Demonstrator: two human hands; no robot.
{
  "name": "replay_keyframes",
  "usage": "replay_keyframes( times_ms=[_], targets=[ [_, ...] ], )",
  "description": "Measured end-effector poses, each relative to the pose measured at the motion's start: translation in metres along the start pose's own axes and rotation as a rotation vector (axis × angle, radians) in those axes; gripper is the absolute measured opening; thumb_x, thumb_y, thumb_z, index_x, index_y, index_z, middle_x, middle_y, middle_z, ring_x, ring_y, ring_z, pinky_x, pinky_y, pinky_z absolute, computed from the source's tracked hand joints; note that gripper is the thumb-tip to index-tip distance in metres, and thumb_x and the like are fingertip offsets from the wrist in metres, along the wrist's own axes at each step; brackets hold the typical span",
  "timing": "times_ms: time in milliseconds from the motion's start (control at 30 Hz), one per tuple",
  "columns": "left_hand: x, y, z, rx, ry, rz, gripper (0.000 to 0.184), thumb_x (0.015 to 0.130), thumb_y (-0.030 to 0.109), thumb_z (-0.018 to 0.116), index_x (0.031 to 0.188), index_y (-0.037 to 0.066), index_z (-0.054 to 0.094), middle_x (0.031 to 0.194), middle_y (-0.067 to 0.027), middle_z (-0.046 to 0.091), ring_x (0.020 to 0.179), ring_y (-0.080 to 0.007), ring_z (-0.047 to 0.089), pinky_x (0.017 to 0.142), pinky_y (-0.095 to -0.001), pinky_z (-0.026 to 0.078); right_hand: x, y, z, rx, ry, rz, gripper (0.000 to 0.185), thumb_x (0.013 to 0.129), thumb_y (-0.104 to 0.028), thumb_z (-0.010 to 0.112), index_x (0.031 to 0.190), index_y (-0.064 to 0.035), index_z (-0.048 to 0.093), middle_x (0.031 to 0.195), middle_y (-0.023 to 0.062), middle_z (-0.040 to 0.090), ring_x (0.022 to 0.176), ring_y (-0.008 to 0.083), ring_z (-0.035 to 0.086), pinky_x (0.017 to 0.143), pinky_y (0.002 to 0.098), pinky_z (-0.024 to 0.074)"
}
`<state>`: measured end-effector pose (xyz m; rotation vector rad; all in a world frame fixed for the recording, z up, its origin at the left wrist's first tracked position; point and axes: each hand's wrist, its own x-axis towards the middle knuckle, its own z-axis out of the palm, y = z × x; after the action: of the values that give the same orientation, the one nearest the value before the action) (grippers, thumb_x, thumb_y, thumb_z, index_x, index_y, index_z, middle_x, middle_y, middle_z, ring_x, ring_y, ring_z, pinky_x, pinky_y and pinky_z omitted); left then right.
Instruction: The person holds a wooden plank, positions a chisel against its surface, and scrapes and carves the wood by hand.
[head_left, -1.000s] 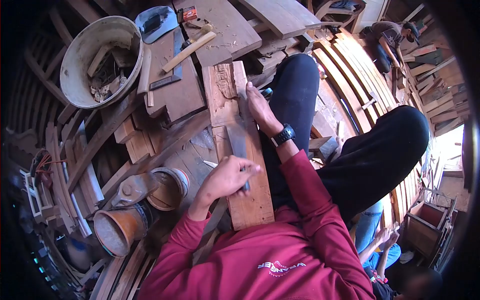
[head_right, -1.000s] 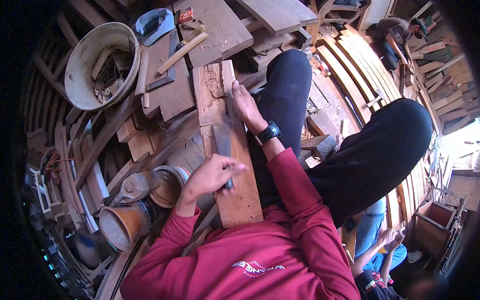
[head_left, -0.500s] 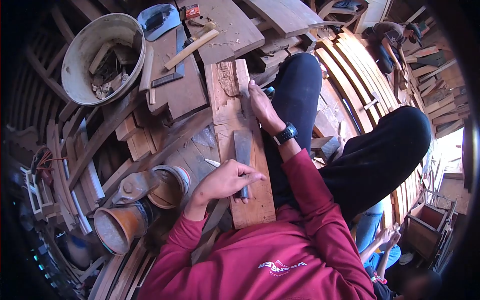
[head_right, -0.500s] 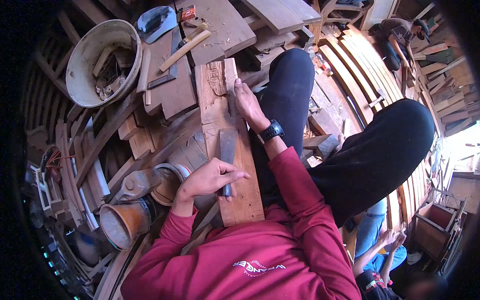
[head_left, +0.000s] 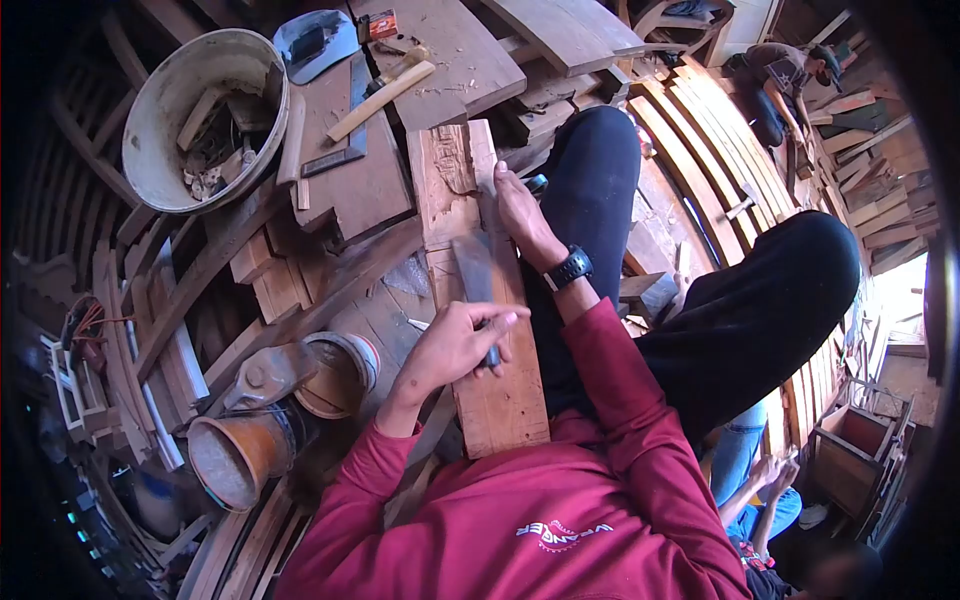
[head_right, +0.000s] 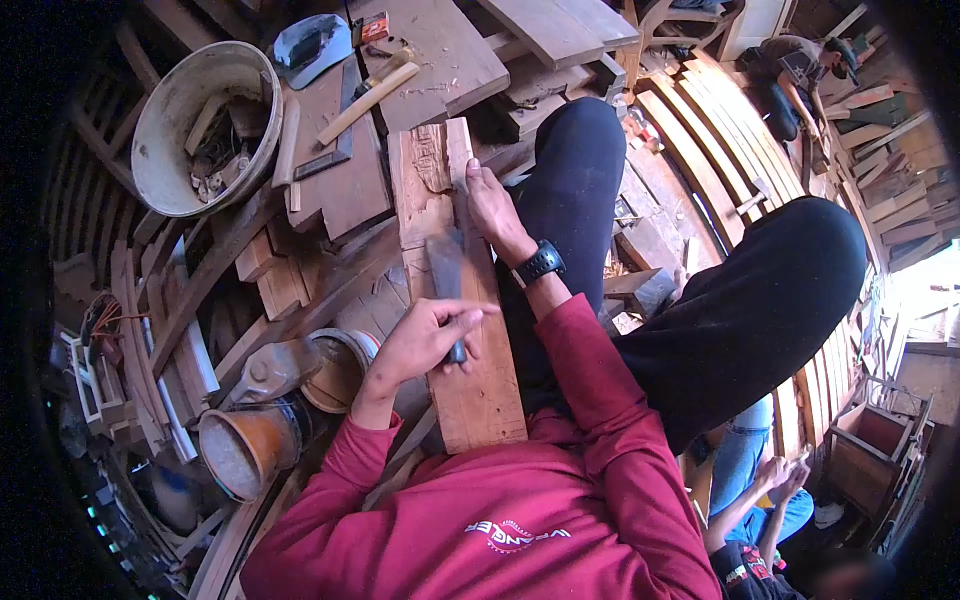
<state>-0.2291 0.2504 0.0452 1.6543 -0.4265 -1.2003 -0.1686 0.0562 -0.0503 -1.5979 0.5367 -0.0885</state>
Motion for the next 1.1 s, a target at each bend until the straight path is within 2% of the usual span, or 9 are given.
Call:
replay_keyframes(
  times_ms=[267,367,400,433,533,633,733,967,1100],
  targets=[
    [-0.011,-0.003,-0.005,0.048,-0.337,-0.174,0.04,0.104,0.035,0.054,0.125,0.003,0.067,0.07,-0.0056,0.07,0.057,-0.0098,0.067,0.047,-0.022,0.049,0.0,0.001,0.002,-0.043,0.048,-0.041,0.067,0.108,-0.053,0.029,0.135,0.0043,0.052,0.1,0.0037,0.055,0.096,0.0128,0.047,0.091,0.0295,0.0413],
    [0.0,0.0,-0.004,0.008,-0.063,-0.028,0.04,0.104,0.034,0.053,0.125,0.004,0.067,0.07,-0.0056,0.069,0.058,-0.0097,0.067,0.046,-0.0217,0.048,0.002,0.004,0.001,-0.008,0.002,0.041,0.068,0.108,-0.054,0.028,0.135,0.0044,0.051,0.1,0.0039,0.055,0.097,0.0136,0.048,0.091,0.03,0.0415],
    [0.003,0.001,-0.002,0.0,0.003,0.007,0.039,0.105,0.035,0.052,0.125,0.004,0.068,0.068,-0.005,0.069,0.058,-0.0093,0.067,0.046,-0.021,0.048,0.003,0.005,0.002,-0.02,0.01,0.009,0.07,0.106,-0.057,0.026,0.125,0.0055,0.053,0.106,0.016,0.058,0.104,0.0258,0.053,0.095,0.0363,0.0414],
    [0.002,0.002,-0.004,0.003,0.001,0.009,0.039,0.105,0.035,0.052,0.125,0.004,0.068,0.068,-0.005,0.069,0.058,-0.0093,0.067,0.046,-0.021,0.048,0.003,0.005,0.003,-0.03,0.021,-0.022,0.074,0.105,-0.06,0.023,0.115,0.0065,0.054,0.113,0.028,0.061,0.11,0.0379,0.058,0.098,0.0425,0.0414],
    [-0.004,-0.002,-0.01,0.148,-0.269,-0.167,0.039,0.104,0.035,0.054,0.124,0.005,0.068,0.067,-0.0038,0.068,0.059,-0.009,0.067,0.047,-0.0206,0.048,0.001,0.007,0.005,-0.075,0.087,-0.118,0.075,0.105,-0.06,0.022,0.116,0.0068,0.054,0.112,0.0293,0.061,0.11,0.0401,0.058,0.098,0.0431,0.0415],
    [-0.008,-0.004,-0.006,0.07,-0.279,-0.111,0.038,0.104,0.035,0.054,0.123,0.005,0.069,0.066,-0.0037,0.067,0.058,-0.0093,0.067,0.048,-0.0214,0.048,0.003,0.003,0.001,-0.003,-0.006,-0.004,0.073,0.107,-0.055,0.029,0.148,0.0043,0.039,0.143,0.0164,0.051,0.13,0.0207,0.046,0.109,0.0309,0.0355],
    [0.0,0.0,-0.007,-0.035,-0.04,-0.027,0.037,0.103,0.034,0.056,0.121,0.005,0.07,0.067,-0.0039,0.068,0.058,-0.0093,0.067,0.048,-0.0225,0.049,0.0,-0.003,-0.003,0.014,-0.061,0.076,0.074,0.107,-0.055,0.029,0.147,0.0066,0.039,0.148,0.018,0.047,0.138,0.0219,0.04,0.114,0.0317,0.0299],
    [-0.006,-0.01,-0.013,0.174,-0.333,-0.139,0.038,0.103,0.036,0.055,0.122,0.006,0.07,0.067,-0.0037,0.069,0.059,-0.0084,0.067,0.048,-0.0221,0.05,-0.006,-0.01,-0.001,0.0,-0.024,-0.001,0.072,0.107,-0.055,0.03,0.147,0.0042,0.041,0.146,0.0173,0.049,0.136,0.0208,0.042,0.113,0.0315,0.0313],
    [0.0,-0.002,-0.01,0.064,-0.125,-0.087,0.04,0.104,0.037,0.054,0.126,0.007,0.068,0.068,-0.0036,0.069,0.059,-0.0077,0.067,0.047,-0.0213,0.047,0.001,0.001,0.001,0.014,-0.014,0.012,0.07,0.107,-0.053,0.03,0.145,0.0042,0.044,0.139,0.0133,0.054,0.127,0.018,0.046,0.109,0.0308,0.035]
  ],
)
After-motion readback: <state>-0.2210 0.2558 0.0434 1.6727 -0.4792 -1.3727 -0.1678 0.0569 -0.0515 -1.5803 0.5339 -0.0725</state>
